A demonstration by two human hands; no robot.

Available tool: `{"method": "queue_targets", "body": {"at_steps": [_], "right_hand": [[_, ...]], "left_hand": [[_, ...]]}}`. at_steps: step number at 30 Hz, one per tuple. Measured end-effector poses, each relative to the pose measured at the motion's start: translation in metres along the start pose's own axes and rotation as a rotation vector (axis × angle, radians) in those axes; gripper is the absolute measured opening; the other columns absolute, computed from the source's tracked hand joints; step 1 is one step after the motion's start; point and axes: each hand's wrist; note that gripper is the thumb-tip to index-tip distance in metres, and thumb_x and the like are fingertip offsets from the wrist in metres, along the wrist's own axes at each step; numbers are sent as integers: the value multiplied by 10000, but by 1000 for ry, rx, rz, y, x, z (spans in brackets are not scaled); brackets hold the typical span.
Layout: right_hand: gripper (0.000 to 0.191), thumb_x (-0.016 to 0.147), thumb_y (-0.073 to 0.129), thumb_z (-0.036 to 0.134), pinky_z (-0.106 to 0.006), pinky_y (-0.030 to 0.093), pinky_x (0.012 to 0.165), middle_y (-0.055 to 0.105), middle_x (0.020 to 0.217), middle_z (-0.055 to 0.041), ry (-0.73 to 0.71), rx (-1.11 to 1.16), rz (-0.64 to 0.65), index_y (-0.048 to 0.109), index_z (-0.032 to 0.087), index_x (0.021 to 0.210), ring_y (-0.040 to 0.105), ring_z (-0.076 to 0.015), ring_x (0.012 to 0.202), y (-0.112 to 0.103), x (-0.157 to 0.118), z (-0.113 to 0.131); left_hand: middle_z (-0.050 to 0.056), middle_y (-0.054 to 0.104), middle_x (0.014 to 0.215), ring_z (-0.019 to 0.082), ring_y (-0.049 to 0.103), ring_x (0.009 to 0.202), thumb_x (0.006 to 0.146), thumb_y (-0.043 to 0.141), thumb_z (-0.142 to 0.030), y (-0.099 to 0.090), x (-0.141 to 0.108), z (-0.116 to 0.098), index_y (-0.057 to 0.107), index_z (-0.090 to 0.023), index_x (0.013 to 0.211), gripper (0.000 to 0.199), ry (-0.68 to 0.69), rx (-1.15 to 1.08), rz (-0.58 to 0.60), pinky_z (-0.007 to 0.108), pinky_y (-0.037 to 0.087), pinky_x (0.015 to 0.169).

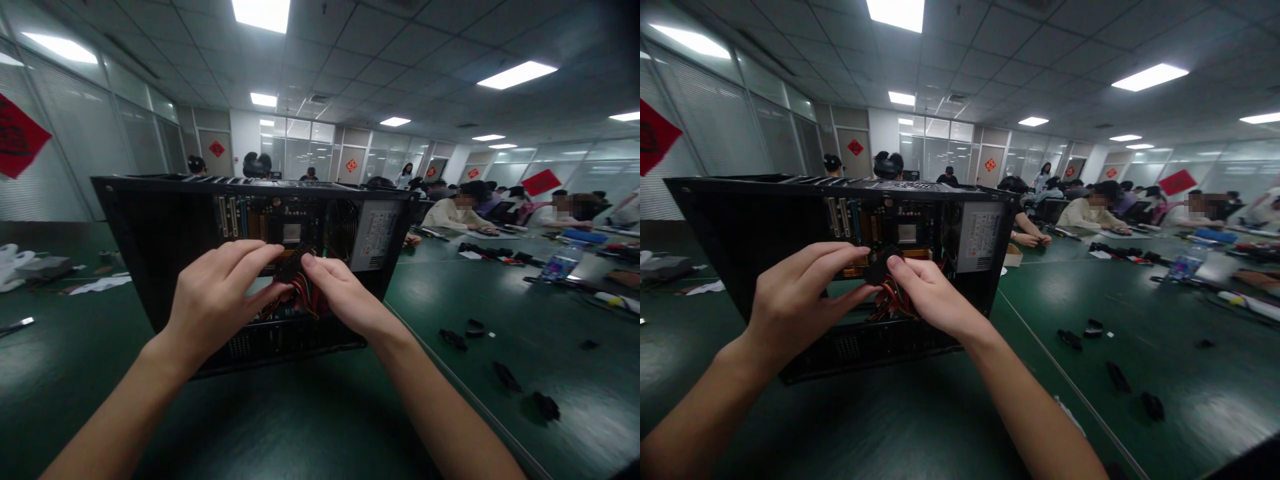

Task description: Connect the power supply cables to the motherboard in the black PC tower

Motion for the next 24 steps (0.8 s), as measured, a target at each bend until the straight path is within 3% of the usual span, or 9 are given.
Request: {"method": "queue_targets", "body": {"at_steps": [6,11,14,18,21,24], "right_hand": [[528,925,455,628,-231,446,561,597,733,-18,-27,-32,-21,628,133,864,533,-111,622,1,1,-2],[515,948,423,602,-251,456,638,563,733,-10,-139,-261,-59,593,146,783,517,-123,681,-3,3,-4],[450,1003,354,504,-279,493,715,605,843,-37,-235,-429,-120,627,151,949,568,-149,779,-11,5,-8],[370,998,380,274,-390,483,961,553,1257,-118,-465,-840,-340,515,199,1335,536,-223,1155,-18,9,-13],[416,973,412,205,-434,442,1043,473,1385,-115,-580,-1145,-301,501,237,1378,448,-249,1275,-15,10,-17],[400,992,378,197,-408,435,1048,483,1395,-111,-608,-1295,-211,518,233,1365,448,-241,1275,-10,13,-26]], "left_hand": [[71,721,1060,204,689,897,894,615,-300,0,1,-3,562,-203,1207,333,104,96,13,312,514,725],[43,747,978,195,697,846,901,583,-274,1,-1,-5,589,-221,1190,293,124,152,22,321,495,719],[29,750,926,200,695,800,888,585,-264,2,-3,-3,597,-257,1224,336,94,209,16,339,489,709],[45,744,924,214,685,772,883,572,-264,5,-4,2,602,-262,1246,365,12,256,8,353,480,680],[65,740,951,216,681,776,896,542,-277,10,-4,4,611,-248,1246,358,-31,255,21,345,478,664],[74,740,954,219,681,776,912,520,-281,20,-6,3,643,-230,1195,312,-49,251,91,345,475,665]]}}
Point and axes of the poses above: each hand's wrist, its own x-axis towards the middle knuckle, its own y-axis out of the palm, z = x × y
